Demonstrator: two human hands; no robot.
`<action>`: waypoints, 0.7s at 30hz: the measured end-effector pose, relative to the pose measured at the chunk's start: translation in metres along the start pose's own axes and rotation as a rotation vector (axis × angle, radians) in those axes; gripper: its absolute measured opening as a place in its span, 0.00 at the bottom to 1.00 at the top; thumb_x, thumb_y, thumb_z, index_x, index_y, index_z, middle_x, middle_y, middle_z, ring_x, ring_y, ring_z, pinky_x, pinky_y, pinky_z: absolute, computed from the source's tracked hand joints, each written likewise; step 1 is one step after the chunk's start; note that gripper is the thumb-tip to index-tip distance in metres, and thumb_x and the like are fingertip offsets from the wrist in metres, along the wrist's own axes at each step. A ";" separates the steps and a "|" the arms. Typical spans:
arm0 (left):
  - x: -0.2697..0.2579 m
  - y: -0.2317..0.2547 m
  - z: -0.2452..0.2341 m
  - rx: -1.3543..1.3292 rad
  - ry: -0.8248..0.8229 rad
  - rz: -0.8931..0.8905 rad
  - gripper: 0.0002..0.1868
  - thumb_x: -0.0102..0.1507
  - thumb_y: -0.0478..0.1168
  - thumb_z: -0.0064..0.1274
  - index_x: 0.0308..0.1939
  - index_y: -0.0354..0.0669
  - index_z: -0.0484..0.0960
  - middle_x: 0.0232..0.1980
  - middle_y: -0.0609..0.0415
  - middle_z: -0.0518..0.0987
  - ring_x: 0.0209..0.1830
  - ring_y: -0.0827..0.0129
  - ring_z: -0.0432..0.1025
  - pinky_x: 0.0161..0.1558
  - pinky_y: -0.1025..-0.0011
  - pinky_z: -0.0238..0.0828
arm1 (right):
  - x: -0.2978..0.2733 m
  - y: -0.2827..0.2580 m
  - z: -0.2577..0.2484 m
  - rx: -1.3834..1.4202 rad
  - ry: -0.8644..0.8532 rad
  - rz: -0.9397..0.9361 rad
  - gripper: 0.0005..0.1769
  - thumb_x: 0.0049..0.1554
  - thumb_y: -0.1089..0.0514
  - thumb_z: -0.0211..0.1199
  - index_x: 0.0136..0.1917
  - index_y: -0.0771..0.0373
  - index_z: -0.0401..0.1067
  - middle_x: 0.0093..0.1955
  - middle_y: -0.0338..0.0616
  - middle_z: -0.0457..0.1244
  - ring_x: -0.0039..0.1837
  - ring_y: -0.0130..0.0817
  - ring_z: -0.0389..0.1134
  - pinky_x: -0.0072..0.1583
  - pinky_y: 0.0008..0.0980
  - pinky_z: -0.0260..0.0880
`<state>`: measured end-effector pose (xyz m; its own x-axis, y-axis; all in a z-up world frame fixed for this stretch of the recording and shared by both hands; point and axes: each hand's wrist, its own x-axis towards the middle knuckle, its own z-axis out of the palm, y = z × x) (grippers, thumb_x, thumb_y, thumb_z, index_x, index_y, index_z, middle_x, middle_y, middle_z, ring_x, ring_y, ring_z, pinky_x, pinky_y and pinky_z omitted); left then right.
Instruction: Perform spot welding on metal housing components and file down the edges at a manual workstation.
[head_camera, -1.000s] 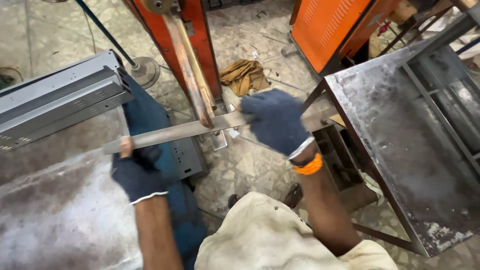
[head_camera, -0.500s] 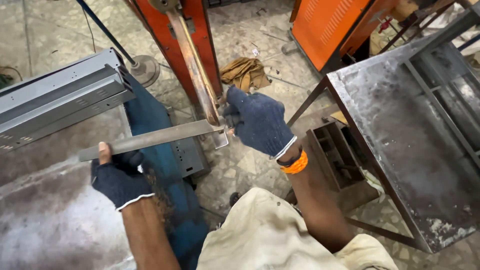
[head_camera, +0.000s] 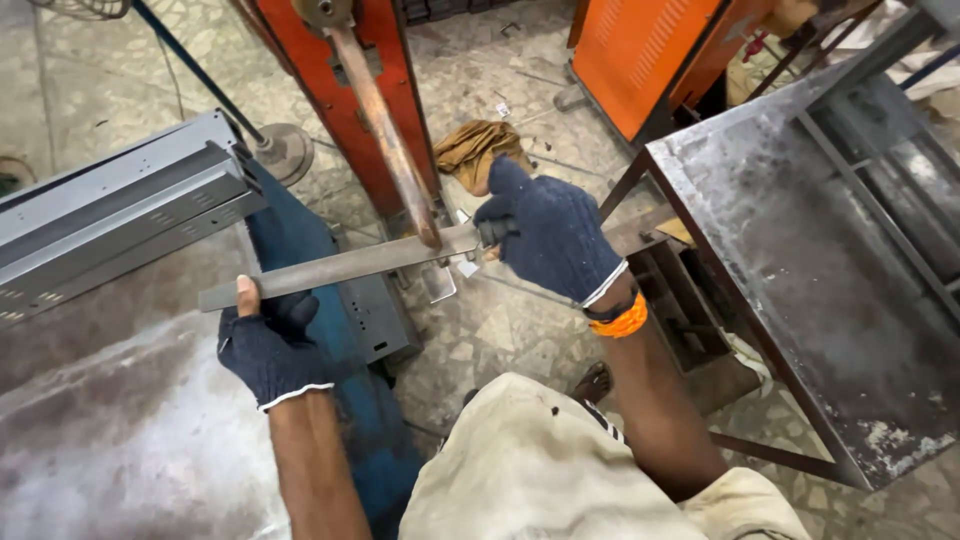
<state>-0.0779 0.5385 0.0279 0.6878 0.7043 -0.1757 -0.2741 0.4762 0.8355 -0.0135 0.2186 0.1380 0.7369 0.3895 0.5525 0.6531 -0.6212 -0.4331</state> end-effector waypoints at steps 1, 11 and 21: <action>-0.007 -0.005 0.009 -0.001 -0.008 -0.005 0.13 0.68 0.43 0.60 0.50 0.40 0.79 0.42 0.49 0.83 0.35 0.63 0.81 0.31 0.67 0.80 | -0.002 0.002 -0.012 -0.007 0.004 0.005 0.22 0.50 0.64 0.69 0.57 0.57 0.68 0.38 0.38 0.72 0.41 0.40 0.73 0.41 0.40 0.70; -0.001 -0.005 0.007 -0.025 -0.061 -0.021 0.11 0.66 0.41 0.60 0.46 0.40 0.78 0.38 0.49 0.81 0.28 0.61 0.79 0.27 0.64 0.80 | -0.004 -0.010 -0.013 -0.002 0.051 0.075 0.16 0.56 0.58 0.74 0.53 0.56 0.69 0.39 0.36 0.72 0.41 0.36 0.75 0.41 0.36 0.71; -0.033 -0.022 0.067 0.018 -0.208 -0.160 0.09 0.65 0.38 0.57 0.49 0.42 0.81 0.38 0.56 0.82 0.33 0.65 0.79 0.34 0.63 0.81 | -0.049 0.025 -0.047 0.074 -0.077 0.372 0.14 0.48 0.58 0.72 0.47 0.55 0.73 0.38 0.41 0.70 0.44 0.42 0.74 0.44 0.41 0.70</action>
